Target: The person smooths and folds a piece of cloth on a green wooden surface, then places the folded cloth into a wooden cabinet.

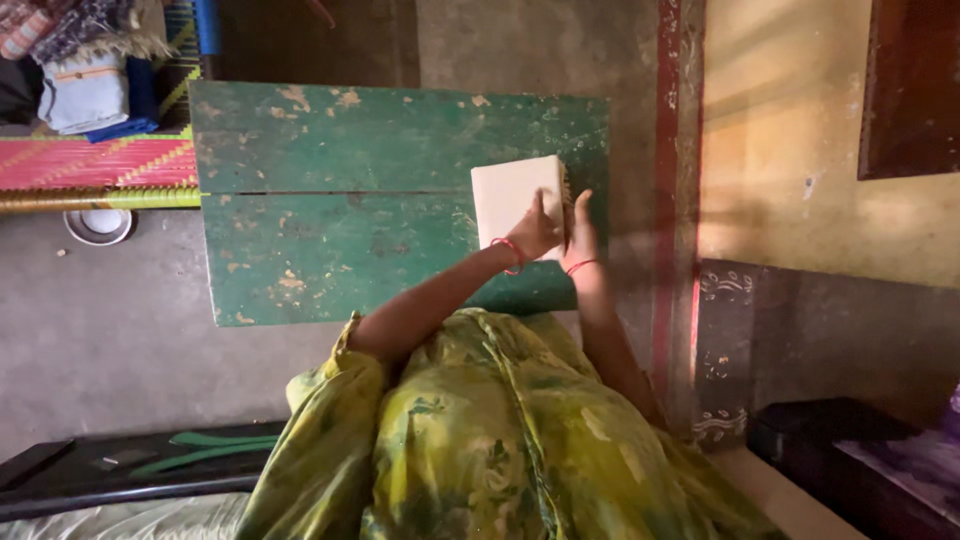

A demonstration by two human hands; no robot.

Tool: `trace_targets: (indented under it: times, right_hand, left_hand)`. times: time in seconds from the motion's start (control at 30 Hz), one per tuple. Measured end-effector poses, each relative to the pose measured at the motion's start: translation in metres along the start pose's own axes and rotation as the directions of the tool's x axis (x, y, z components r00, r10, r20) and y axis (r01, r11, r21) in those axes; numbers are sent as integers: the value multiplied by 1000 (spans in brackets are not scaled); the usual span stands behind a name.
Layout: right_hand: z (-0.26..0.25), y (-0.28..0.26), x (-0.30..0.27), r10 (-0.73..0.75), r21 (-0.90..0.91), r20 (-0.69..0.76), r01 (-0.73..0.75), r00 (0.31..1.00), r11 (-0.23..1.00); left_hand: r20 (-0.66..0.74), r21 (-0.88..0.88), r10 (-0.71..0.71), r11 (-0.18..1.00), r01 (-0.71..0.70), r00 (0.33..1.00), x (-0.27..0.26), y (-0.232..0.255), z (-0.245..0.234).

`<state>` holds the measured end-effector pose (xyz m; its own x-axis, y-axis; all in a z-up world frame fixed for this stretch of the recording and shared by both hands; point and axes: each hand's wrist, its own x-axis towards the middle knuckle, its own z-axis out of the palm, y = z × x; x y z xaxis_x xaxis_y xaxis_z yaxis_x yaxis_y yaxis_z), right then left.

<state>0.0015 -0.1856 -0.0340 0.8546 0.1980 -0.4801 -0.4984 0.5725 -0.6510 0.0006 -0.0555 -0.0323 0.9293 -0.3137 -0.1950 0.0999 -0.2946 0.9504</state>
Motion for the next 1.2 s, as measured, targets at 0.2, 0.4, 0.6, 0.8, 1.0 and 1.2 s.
trace_targets:
  times: [0.2,0.4,0.6,0.8,1.0,1.2]
  right_hand:
    - [-15,-14,2,-256,-662,-92,133,962,737]
    - [-16,14,-1,-659,-974,214,207,721,-89]
    - [3,23,-15,-579,-945,55,-145,813,-293]
    - [8,19,-25,-568,-911,84,-168,818,-376]
    - [6,17,-14,-629,-965,173,4,758,-261]
    - [15,-1,-6,-641,-955,105,-101,760,-277]
  left_hand:
    - [181,126,192,968,-216,965,-16,-16,-5]
    - [72,846,135,516,-132,988,-42,-12,-76]
    - [101,890,226,414,-190,969,-53,-9,-87]
    - [145,918,253,326,-225,956,-51,-15,-89]
    - [148,915,263,330,-233,953,-50,-13,-90]
    - [159,934,321,258,-248,934,-54,-14,-86]
